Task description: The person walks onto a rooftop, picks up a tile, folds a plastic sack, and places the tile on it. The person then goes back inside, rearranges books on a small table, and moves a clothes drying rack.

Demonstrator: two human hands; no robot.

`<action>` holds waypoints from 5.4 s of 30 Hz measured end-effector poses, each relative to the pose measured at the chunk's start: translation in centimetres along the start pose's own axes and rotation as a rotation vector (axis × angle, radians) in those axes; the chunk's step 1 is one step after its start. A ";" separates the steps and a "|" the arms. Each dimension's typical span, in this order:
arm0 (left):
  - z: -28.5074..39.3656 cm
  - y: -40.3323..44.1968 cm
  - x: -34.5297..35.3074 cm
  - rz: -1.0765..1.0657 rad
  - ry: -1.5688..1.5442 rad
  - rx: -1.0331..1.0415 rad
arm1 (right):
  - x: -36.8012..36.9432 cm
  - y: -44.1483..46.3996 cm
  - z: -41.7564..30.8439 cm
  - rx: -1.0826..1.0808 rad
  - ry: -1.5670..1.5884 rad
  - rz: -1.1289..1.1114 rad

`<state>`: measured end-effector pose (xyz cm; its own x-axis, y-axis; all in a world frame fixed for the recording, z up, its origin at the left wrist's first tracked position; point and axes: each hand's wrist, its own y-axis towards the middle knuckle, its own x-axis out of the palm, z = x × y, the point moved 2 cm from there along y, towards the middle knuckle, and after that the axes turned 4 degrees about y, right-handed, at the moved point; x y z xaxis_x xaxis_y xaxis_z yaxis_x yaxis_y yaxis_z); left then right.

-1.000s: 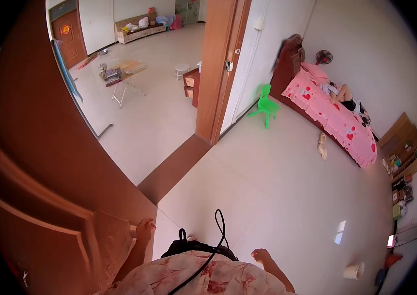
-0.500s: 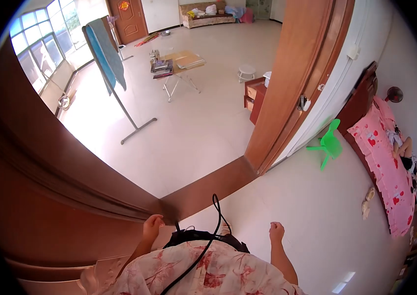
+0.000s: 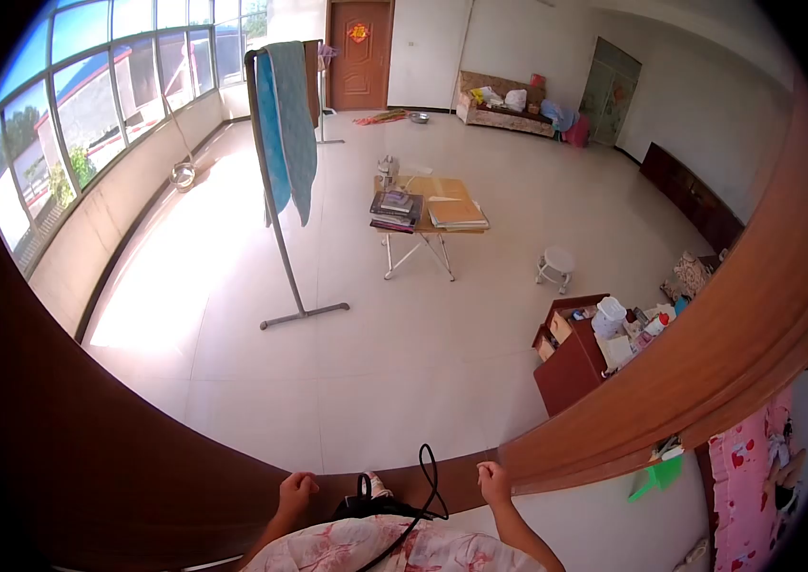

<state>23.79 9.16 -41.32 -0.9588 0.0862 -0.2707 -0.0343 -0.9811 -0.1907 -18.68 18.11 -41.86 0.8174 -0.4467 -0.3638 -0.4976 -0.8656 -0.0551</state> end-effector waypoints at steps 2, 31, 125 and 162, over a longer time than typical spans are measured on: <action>1.5 4.7 0.6 0.032 0.004 -0.018 | -1.1 2.4 -0.1 0.046 -0.024 0.073; 6.6 49.7 -19.2 0.379 0.073 -0.175 | 37.6 52.2 -22.1 0.005 -0.173 -0.382; 26.8 92.1 39.2 0.331 -0.353 -0.872 | -0.3 110.3 3.5 0.430 -0.285 -0.325; 19.3 100.2 60.6 0.953 -1.405 -0.782 | 14.6 142.5 13.9 0.815 0.267 -0.417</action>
<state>-43.20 -87.26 -58.58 -0.0913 -0.9598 0.2654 0.3149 -0.2807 -0.9067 -81.68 -108.64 -67.98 0.9638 -0.2620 0.0501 -0.1184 -0.5883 -0.8000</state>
